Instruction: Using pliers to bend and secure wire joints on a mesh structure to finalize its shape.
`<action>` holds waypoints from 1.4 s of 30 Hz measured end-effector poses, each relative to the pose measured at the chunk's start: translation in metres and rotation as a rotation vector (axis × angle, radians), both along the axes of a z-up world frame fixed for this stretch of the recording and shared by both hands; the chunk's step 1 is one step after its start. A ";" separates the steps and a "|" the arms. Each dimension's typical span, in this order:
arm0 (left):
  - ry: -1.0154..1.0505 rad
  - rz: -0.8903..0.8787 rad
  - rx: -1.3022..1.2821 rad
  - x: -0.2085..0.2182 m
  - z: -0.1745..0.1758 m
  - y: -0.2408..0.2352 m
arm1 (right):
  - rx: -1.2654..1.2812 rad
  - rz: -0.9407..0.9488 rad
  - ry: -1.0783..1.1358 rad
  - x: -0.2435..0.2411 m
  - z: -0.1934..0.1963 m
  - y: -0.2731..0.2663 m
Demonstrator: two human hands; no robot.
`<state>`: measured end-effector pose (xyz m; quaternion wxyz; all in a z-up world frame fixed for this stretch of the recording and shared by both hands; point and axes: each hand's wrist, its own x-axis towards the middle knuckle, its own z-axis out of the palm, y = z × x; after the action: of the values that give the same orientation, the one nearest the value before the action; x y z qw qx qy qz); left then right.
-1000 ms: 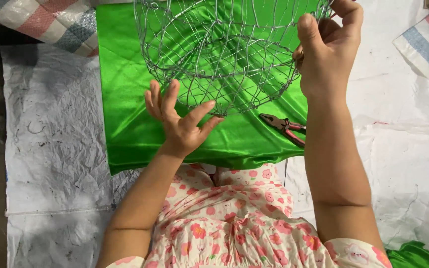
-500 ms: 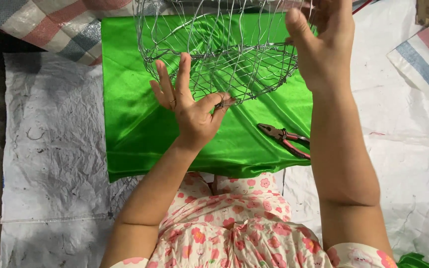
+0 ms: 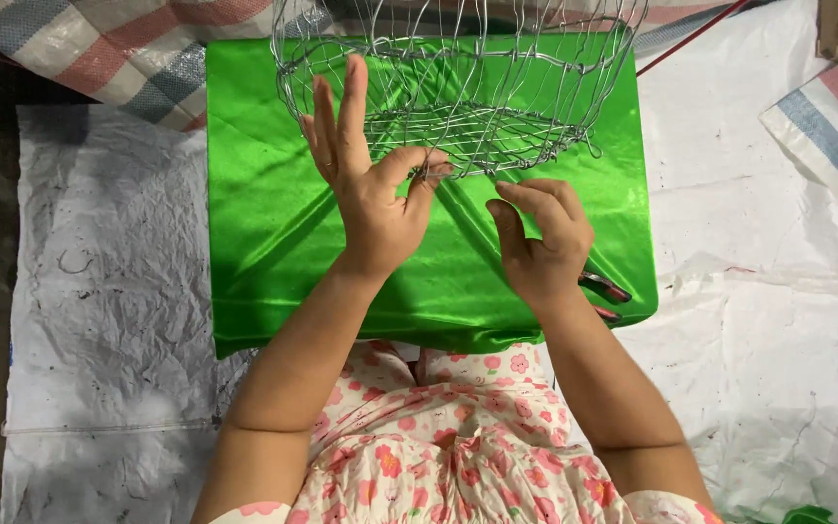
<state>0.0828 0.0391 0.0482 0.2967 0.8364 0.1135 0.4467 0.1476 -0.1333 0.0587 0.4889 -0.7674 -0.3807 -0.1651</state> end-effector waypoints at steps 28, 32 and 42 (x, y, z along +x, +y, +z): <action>-0.116 -0.024 0.226 -0.027 -0.038 0.045 | 0.065 0.186 -0.225 0.088 -0.014 0.032; -0.077 0.016 0.152 -0.037 -0.039 0.054 | 0.011 0.198 -0.212 0.085 -0.014 0.038; -0.318 0.032 -0.409 -0.056 -0.099 0.099 | 0.035 0.228 -0.171 0.106 -0.002 0.048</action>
<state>0.0267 0.1385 -0.0510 0.4667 0.6763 0.1664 0.5450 0.2540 -0.0850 0.0570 0.4837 -0.6936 -0.5026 -0.1800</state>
